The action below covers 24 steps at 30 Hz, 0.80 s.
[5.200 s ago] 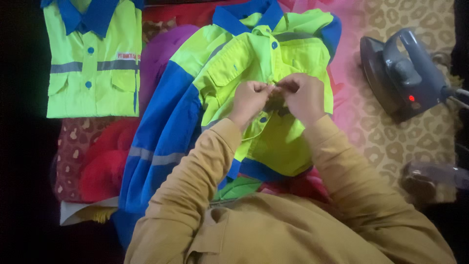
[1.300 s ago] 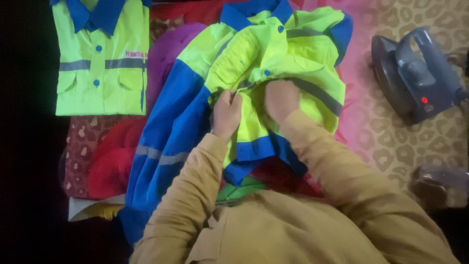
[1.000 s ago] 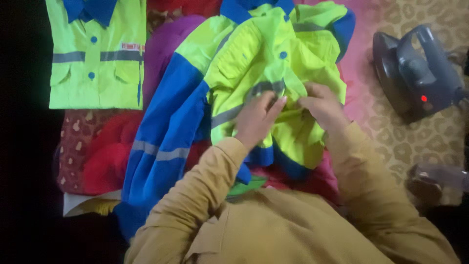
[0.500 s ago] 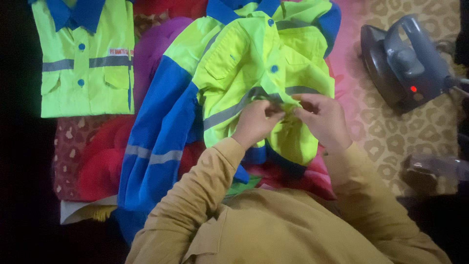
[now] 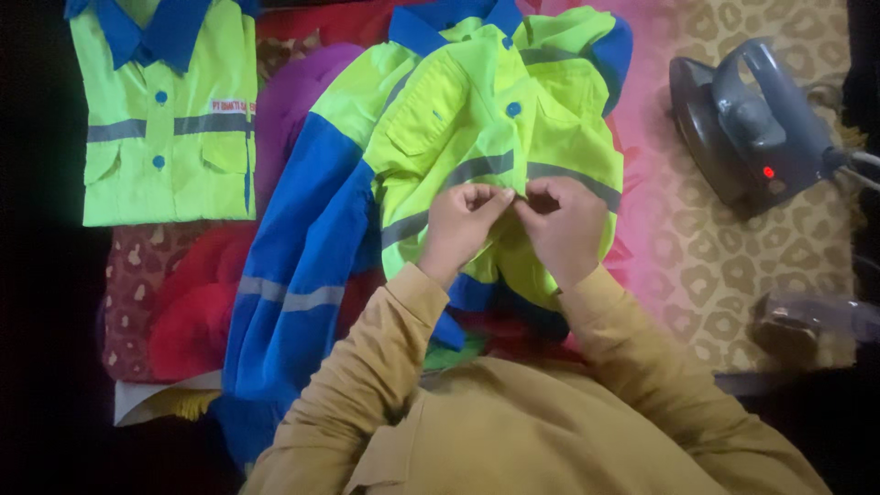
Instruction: The person irons the collar, buttons, and sleeve of a hi-vis work shirt using an iron and a spray bottle on a flat surface.
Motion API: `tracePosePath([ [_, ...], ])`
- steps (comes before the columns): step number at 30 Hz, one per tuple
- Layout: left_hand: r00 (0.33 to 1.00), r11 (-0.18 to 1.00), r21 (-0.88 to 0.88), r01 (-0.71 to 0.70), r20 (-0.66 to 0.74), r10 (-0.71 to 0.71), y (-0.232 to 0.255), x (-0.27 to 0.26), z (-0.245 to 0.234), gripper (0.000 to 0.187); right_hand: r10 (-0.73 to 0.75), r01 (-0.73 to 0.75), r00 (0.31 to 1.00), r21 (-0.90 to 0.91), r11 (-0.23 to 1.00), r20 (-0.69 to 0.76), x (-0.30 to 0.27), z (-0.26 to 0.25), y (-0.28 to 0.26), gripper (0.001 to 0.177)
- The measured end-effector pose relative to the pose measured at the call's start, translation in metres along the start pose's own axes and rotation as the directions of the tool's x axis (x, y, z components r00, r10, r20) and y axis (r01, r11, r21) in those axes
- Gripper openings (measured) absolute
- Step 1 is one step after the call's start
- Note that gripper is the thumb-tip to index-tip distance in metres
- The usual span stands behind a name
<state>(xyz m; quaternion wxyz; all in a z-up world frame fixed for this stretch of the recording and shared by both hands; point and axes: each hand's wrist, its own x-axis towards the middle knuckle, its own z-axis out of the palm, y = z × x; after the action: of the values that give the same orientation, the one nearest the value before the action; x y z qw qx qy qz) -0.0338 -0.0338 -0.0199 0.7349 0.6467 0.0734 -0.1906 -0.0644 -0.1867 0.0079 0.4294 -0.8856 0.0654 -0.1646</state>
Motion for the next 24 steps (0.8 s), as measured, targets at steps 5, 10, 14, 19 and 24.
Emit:
tracePosePath([
  [5,1.000,0.999,-0.051,-0.011,0.014,0.011,-0.018,0.010,-0.008,0.020,0.316,-0.449,0.889,0.494,0.745,0.331,0.007,0.015,0.020,0.017],
  [10,0.998,0.998,0.029,-0.061,0.025,0.060,-0.012,0.008,-0.005,0.019,0.320,-0.520,0.853,0.621,0.586,0.413,0.007,0.007,0.019,0.017],
  [14,0.999,0.999,-0.005,-0.037,0.015,0.037,-0.006,0.008,-0.006,0.017,0.331,-0.608,0.790,0.727,0.318,0.516,0.011,-0.004,0.016,0.021],
  [19,0.994,0.997,-0.019,-0.068,0.086,0.070,-0.014,0.011,-0.008,0.016,0.364,-0.622,0.780,0.686,0.376,0.508,0.010,0.000,0.027,0.023],
  [24,0.995,0.993,-0.110,0.037,0.098,-0.026,-0.006,0.006,-0.005,0.021,0.318,-0.422,0.898,0.390,0.818,0.305,0.007,0.001,0.020,0.022],
])
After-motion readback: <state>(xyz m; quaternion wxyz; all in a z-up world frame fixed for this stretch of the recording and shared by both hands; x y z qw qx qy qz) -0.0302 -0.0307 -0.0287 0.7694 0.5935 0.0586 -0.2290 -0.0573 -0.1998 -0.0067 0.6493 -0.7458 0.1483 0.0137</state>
